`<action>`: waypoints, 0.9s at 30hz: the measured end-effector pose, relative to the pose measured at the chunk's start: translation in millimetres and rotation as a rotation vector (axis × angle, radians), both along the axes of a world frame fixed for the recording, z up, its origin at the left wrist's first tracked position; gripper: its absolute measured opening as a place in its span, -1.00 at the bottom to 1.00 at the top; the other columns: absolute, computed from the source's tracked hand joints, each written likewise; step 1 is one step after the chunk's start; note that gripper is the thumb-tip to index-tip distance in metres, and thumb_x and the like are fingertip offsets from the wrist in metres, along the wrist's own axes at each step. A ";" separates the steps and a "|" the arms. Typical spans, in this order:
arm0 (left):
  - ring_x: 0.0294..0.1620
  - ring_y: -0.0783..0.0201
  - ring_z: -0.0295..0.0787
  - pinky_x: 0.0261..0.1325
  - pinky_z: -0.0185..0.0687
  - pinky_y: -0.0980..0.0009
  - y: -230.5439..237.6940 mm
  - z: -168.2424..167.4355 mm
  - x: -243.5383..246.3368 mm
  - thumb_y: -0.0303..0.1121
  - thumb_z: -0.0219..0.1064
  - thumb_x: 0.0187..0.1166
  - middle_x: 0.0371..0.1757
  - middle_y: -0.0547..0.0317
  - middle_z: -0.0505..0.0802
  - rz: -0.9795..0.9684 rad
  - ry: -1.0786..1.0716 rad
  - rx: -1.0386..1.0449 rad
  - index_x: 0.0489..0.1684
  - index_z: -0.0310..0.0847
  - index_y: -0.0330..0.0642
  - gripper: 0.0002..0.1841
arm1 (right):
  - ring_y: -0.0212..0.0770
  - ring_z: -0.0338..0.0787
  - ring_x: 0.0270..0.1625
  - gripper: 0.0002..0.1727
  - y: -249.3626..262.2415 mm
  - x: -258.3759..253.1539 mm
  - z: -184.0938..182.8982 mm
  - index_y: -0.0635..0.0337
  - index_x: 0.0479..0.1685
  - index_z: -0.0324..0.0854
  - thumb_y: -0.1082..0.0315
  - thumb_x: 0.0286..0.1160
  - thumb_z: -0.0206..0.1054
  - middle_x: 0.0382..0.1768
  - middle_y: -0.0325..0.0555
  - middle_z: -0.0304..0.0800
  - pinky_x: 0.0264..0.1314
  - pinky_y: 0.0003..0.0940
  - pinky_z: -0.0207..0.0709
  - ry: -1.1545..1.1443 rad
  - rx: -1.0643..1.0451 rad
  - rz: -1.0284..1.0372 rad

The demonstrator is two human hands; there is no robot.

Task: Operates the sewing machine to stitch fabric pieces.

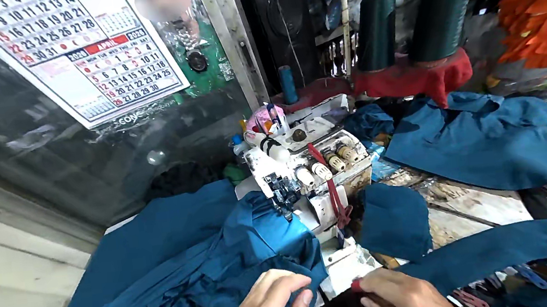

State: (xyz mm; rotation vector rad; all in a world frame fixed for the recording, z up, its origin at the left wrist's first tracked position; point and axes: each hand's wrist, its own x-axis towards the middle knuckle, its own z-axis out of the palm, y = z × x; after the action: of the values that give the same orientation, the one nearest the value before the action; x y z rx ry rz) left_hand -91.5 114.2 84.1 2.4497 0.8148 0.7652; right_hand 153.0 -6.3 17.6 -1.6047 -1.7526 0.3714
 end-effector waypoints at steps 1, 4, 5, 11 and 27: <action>0.18 0.39 0.78 0.26 0.74 0.34 -1.1 -3.6 3.3 -0.20 0.31 0.71 0.09 0.31 0.88 -0.016 0.048 -0.012 0.08 0.85 0.04 -0.79 | -0.22 0.89 0.01 -0.74 -7.0 5.7 3.3 0.03 0.12 0.83 0.21 0.66 0.31 0.03 -0.17 0.90 0.04 -0.13 0.80 -0.013 -0.033 -0.022; 0.13 0.44 0.81 0.22 0.76 0.36 -8.5 -8.8 5.2 -0.16 0.29 0.73 0.06 0.35 0.90 -0.062 0.143 -0.057 0.07 0.85 0.06 -0.77 | -0.21 0.91 -0.10 -0.77 -24.9 22.1 14.0 0.00 0.06 0.85 0.19 0.64 0.33 -0.04 -0.19 0.93 -0.09 -0.07 0.81 -0.035 -0.062 -0.080; 0.07 0.44 0.82 0.17 0.79 0.36 -11.6 -8.2 4.6 -0.18 0.30 0.73 0.03 0.32 0.90 -0.075 0.142 -0.084 0.07 0.85 0.02 -0.77 | -0.24 0.91 -0.12 -0.78 -28.0 28.9 14.9 -0.03 0.03 0.86 0.16 0.62 0.36 -0.05 -0.23 0.93 -0.10 -0.08 0.82 -0.039 -0.057 -0.123; -0.02 0.46 0.83 0.08 0.80 0.39 -21.3 -9.0 7.6 -0.16 0.27 0.74 -0.02 0.35 0.89 -0.070 0.228 -0.105 0.09 0.84 0.07 -0.77 | -0.21 0.86 -0.22 -0.58 -6.1 53.3 -2.2 -0.12 0.08 0.75 0.09 0.18 0.63 -0.27 -0.36 0.86 -0.24 0.00 0.76 -0.213 -0.159 -0.213; -0.07 0.46 0.82 -0.03 0.84 0.45 -48.0 -40.4 104.2 -0.19 0.29 0.72 0.07 0.28 0.85 -0.135 -0.074 -0.359 0.16 0.82 -0.03 -0.74 | -0.41 0.77 -0.47 -0.62 -44.0 71.0 11.9 0.06 0.34 0.59 0.37 0.55 0.44 -0.05 -0.32 0.90 -0.51 -0.43 0.71 0.353 0.058 -0.066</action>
State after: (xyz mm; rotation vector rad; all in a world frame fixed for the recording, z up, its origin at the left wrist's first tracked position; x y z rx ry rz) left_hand 12.7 66.2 43.7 2.1191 0.6836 0.5980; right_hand 224.0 -50.3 29.5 -1.4506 -1.4268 0.5318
